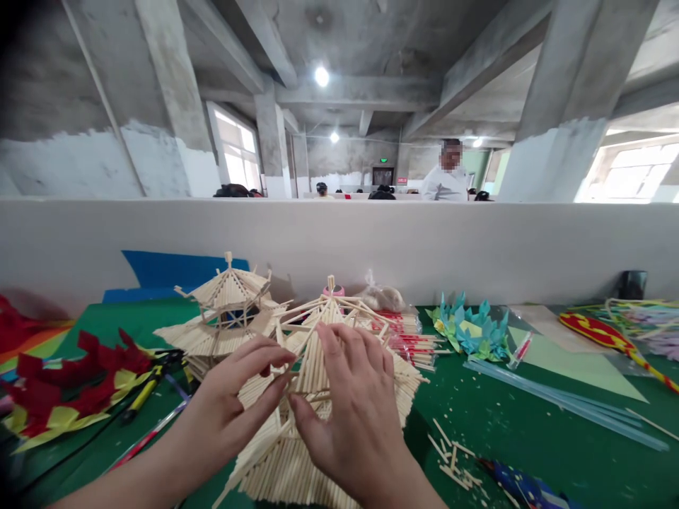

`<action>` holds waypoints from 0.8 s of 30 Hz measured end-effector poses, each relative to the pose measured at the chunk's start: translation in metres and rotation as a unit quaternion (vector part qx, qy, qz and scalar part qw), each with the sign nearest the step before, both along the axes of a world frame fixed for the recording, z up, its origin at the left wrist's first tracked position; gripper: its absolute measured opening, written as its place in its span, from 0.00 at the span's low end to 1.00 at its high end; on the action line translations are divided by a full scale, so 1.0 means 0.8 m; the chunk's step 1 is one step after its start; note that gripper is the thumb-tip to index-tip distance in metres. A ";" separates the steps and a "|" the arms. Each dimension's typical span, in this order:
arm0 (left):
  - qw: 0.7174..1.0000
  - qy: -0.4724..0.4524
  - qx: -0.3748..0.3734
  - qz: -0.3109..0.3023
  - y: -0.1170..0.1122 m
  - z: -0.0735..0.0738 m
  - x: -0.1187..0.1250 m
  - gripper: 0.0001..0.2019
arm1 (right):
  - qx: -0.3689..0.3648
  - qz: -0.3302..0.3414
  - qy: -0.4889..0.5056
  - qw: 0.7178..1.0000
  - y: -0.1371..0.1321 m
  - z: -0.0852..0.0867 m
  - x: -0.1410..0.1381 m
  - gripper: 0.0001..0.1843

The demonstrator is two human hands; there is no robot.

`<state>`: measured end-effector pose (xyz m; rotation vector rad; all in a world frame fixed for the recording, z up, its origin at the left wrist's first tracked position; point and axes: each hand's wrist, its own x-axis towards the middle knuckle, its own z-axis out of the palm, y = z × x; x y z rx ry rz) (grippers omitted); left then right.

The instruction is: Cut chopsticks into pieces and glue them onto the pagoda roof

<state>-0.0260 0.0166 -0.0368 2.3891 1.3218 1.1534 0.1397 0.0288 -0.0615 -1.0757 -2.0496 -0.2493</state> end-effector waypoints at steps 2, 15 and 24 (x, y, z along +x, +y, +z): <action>0.998 0.043 0.032 -0.019 0.000 -0.003 -0.005 0.10 | 0.009 -0.004 -0.003 1.000 0.000 -0.001 0.002 0.34; 0.988 0.113 0.104 -0.034 0.008 -0.010 -0.005 0.12 | 0.015 -0.005 -0.011 1.000 0.001 -0.002 0.005 0.34; 0.987 0.101 0.124 -0.035 0.008 -0.013 -0.006 0.12 | 0.017 -0.005 -0.011 1.000 -0.001 0.002 0.007 0.33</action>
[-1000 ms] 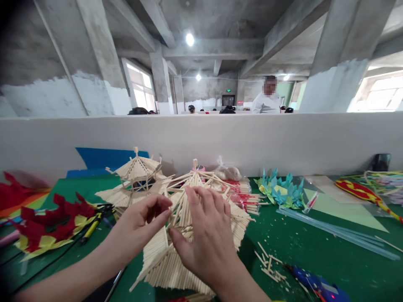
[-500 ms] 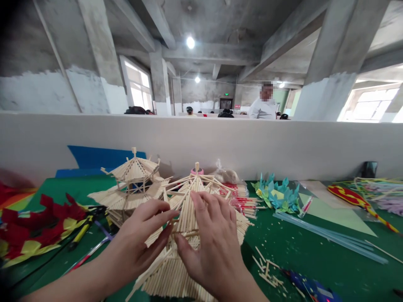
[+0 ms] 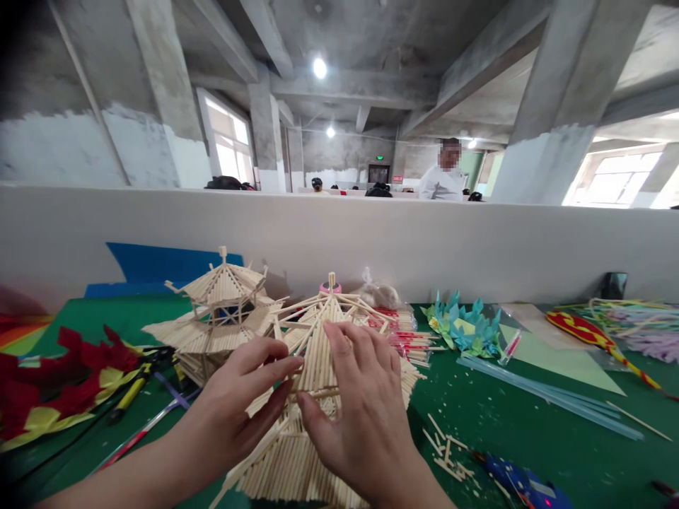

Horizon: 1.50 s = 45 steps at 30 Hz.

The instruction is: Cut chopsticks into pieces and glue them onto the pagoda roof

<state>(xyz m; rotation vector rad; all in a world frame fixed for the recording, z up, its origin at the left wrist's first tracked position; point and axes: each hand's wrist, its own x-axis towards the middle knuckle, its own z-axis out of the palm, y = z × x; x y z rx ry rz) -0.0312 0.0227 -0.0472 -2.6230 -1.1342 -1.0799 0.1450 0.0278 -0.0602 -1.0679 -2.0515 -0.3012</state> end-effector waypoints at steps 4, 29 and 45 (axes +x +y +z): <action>1.000 0.010 0.011 -0.007 0.000 -0.001 -0.001 0.13 | 0.001 -0.002 -0.001 1.000 0.001 0.000 0.000 0.33; 0.998 0.054 0.032 -0.019 -0.001 -0.009 -0.009 0.15 | 0.002 0.003 0.001 1.000 0.003 0.000 -0.005 0.34; 0.999 0.030 -0.002 -0.032 0.002 0.001 -0.006 0.13 | -0.004 -0.006 0.002 1.000 0.001 -0.001 -0.011 0.34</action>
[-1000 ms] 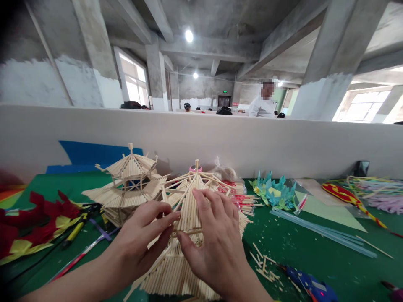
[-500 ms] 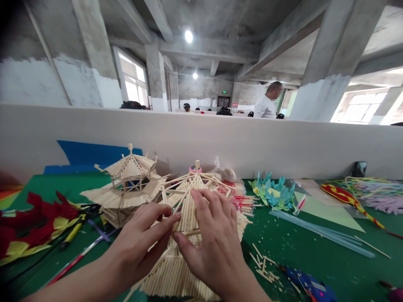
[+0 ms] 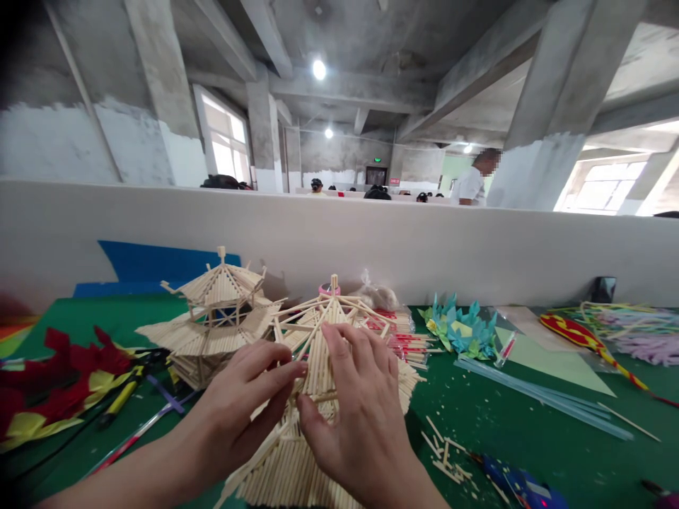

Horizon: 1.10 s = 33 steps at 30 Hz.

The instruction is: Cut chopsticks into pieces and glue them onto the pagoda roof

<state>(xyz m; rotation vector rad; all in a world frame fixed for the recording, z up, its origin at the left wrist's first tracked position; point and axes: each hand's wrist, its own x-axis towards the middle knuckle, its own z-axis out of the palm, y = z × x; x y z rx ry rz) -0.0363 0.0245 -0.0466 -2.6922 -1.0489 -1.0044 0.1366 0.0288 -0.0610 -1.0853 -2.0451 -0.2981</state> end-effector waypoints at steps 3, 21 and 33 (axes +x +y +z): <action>0.999 -0.038 -0.004 -0.018 -0.001 -0.003 -0.003 0.17 | -0.003 -0.002 0.000 1.000 0.000 -0.001 -0.001 0.33; 0.977 -0.171 0.011 0.126 -0.018 0.008 -0.015 0.04 | -0.018 -0.005 0.026 0.999 -0.004 0.001 -0.004 0.33; 0.989 -0.089 0.092 0.075 -0.029 -0.004 -0.015 0.08 | -0.026 0.003 0.013 1.000 -0.003 0.003 0.002 0.34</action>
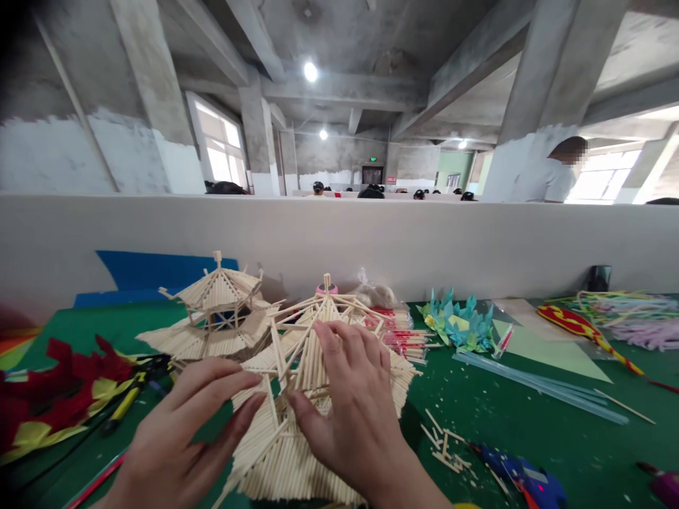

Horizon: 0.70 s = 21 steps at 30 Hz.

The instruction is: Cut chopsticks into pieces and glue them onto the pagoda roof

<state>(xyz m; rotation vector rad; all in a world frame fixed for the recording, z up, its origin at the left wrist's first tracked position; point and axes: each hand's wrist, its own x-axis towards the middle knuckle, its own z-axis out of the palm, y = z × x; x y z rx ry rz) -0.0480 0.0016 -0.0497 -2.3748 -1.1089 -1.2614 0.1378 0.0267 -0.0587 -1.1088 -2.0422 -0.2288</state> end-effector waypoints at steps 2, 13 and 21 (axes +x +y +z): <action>0.999 0.028 0.032 0.000 0.000 -0.005 0.003 0.11 | 0.009 0.001 -0.010 1.000 0.000 -0.002 0.003 0.35; 0.998 -0.010 -0.050 0.029 -0.004 -0.014 0.031 0.03 | 0.035 -0.011 -0.015 0.999 -0.005 -0.003 0.006 0.34; 0.963 -0.018 -0.256 0.086 0.005 0.005 0.037 0.11 | 0.072 0.010 -0.033 0.997 -0.016 0.006 0.003 0.28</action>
